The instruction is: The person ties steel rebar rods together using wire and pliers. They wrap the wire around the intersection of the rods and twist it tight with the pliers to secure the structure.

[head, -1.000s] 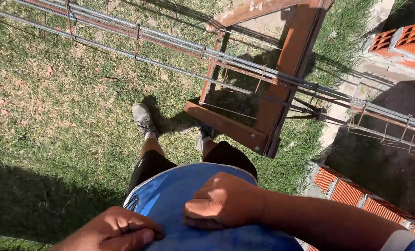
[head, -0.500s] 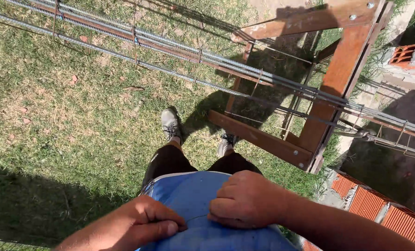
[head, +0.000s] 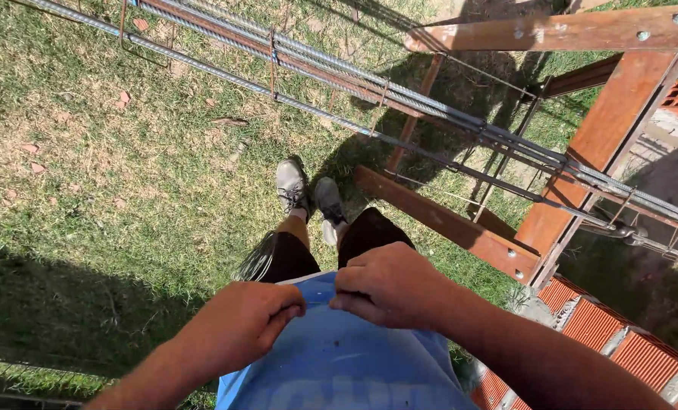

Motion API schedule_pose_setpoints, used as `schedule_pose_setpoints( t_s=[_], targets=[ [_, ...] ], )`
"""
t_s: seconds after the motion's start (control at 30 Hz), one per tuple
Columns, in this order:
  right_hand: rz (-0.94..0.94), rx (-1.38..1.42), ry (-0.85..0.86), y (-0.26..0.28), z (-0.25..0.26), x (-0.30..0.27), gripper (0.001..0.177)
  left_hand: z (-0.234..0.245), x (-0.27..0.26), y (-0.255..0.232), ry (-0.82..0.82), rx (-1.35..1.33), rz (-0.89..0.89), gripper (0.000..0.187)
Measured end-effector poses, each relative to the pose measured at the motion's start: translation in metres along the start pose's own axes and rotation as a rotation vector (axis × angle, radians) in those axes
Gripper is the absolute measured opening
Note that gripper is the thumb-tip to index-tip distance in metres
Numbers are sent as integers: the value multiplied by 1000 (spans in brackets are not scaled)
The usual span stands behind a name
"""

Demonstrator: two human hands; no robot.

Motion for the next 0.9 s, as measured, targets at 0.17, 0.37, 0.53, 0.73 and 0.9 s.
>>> schedule_pose_setpoints(
  t_s=[0.17, 0.37, 0.53, 0.73, 0.9],
  targets=[
    [-690, 80, -342, -147, 85, 0, 40, 8, 24, 23, -255, -194, 84, 32],
    [-311, -196, -347, -279, 28, -14, 71, -7, 38, 57, -532, -322, 130, 34],
    [-653, 0, -340, -308, -11, -16, 42, -34, 54, 86, -693, -471, 189, 28],
    [-534, 12, -455, -318, -25, -6, 28, -45, 74, 104, -764, -581, 261, 26],
    [-496, 33, -489, -304, -15, 2, 27, -53, 98, 128, -701, -639, 382, 25]
  ],
)
Point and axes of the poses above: each hand's wrist, its own x-axis towards the middle knuckle, its own z-axis out of the back of the hand, y = z × x, the point moved 9 cm from there along x, towards the middle knuckle, and after that the axes turned 14 degrees about -y, right-handed, at the moved point
